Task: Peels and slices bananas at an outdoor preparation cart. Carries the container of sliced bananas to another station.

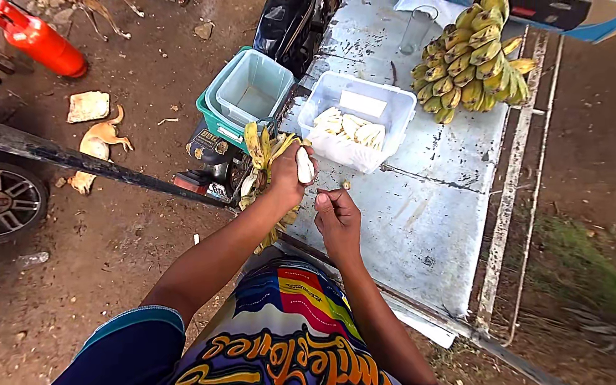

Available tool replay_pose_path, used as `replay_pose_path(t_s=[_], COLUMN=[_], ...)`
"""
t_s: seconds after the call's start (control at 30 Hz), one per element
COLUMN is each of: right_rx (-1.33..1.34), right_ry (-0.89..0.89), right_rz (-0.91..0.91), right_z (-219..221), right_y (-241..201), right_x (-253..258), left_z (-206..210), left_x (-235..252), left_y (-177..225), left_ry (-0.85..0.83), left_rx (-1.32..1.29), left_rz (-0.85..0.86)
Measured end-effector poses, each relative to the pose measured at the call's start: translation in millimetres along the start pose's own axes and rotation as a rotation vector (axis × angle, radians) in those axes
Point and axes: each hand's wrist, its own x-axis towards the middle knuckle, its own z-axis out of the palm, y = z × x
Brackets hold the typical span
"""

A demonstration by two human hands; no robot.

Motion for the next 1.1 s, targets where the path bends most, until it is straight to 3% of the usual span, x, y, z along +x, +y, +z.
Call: replay_pose_path(t_s=[0.17,0.6,0.77,1.1], right_rx=[0.008,-0.02,-0.029,-0.029], right_ry=[0.004,0.007,0.032,0.026], right_rz=[0.003,-0.03,-0.023,0.002], right_z=[4.1,11.0,10.7,13.2], right_y=[0.7,3.3,8.7,6.9], right_x=[2.0,9.6,12.2,9.6], left_z=[0.5,-1.5,-5.7,-3.9], left_x=[-3.3,-22.0,-37.9,-23.1], left_y=[1.3,2.9,-2.4,-0.2], left_ry=[-0.038,-0.108,-0.213,-0.049], left_rx=[-0.007,-0.067,-0.017,-0.097], left_rz=[0.085,0.086,0.117,0.018])
